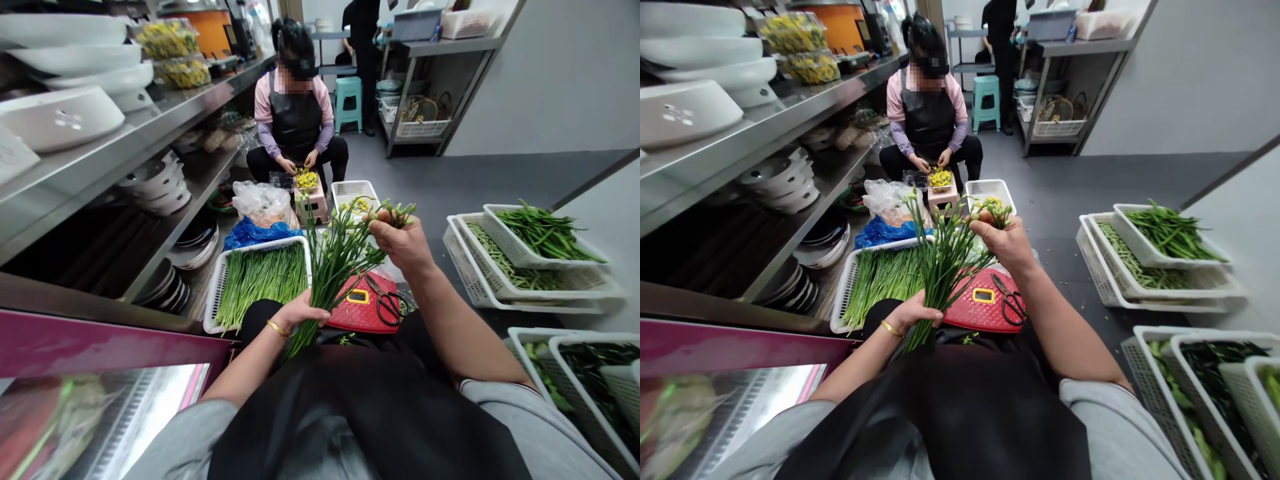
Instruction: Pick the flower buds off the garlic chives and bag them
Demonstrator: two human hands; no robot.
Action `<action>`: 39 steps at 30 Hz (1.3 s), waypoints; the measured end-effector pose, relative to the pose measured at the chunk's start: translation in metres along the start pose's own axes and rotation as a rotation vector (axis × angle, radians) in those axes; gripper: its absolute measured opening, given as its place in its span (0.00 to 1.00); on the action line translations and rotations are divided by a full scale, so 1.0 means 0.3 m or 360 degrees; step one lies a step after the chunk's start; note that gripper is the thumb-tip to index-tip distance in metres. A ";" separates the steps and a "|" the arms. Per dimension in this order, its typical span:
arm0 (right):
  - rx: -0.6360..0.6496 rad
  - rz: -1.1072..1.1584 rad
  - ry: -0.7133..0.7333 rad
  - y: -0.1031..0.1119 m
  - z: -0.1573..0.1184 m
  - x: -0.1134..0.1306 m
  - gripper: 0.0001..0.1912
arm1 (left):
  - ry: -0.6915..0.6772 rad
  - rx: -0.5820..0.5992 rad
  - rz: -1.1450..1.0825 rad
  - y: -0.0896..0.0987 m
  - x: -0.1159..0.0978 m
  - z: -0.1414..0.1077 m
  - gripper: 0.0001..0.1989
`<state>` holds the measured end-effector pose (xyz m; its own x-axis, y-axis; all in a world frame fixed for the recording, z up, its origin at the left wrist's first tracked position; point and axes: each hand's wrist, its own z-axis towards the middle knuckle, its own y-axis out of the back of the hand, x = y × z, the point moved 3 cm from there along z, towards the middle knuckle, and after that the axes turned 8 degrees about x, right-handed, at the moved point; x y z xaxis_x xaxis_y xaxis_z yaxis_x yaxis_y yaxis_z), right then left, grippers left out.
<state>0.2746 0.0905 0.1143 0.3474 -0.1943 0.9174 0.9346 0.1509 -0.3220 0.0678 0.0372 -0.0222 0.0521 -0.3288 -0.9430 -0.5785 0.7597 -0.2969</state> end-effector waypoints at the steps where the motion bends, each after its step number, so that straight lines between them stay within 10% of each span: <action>1: 0.0011 -0.0026 0.0012 -0.001 -0.001 0.001 0.23 | -0.0004 0.0000 -0.0001 -0.001 -0.001 0.004 0.22; 6: 0.0122 -0.0276 0.0036 -0.009 -0.005 0.012 0.16 | 0.0001 0.0019 0.0005 0.002 0.004 0.014 0.21; 15: -0.0262 -0.1094 0.0515 0.037 -0.040 0.024 0.14 | -0.0049 -0.0165 -0.0091 0.034 0.027 0.015 0.26; 22: -0.0095 -0.0196 0.0188 0.050 -0.009 0.047 0.20 | -0.0017 -0.0124 -0.0063 0.031 0.026 0.009 0.26; 33: 0.0155 -0.0142 0.0080 -0.088 -0.046 0.041 0.25 | -0.0051 -0.0064 -0.0065 0.005 0.011 0.013 0.25; 39: -0.0404 -0.0389 0.0687 0.117 -0.037 0.313 0.27 | -0.0006 -0.0032 0.0001 0.007 0.000 -0.009 0.26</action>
<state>0.3409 0.0669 0.1865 0.0680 -0.5820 0.8104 0.9623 -0.1760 -0.2072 0.0644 0.0372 -0.0225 0.0546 -0.3260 -0.9438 -0.5950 0.7485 -0.2930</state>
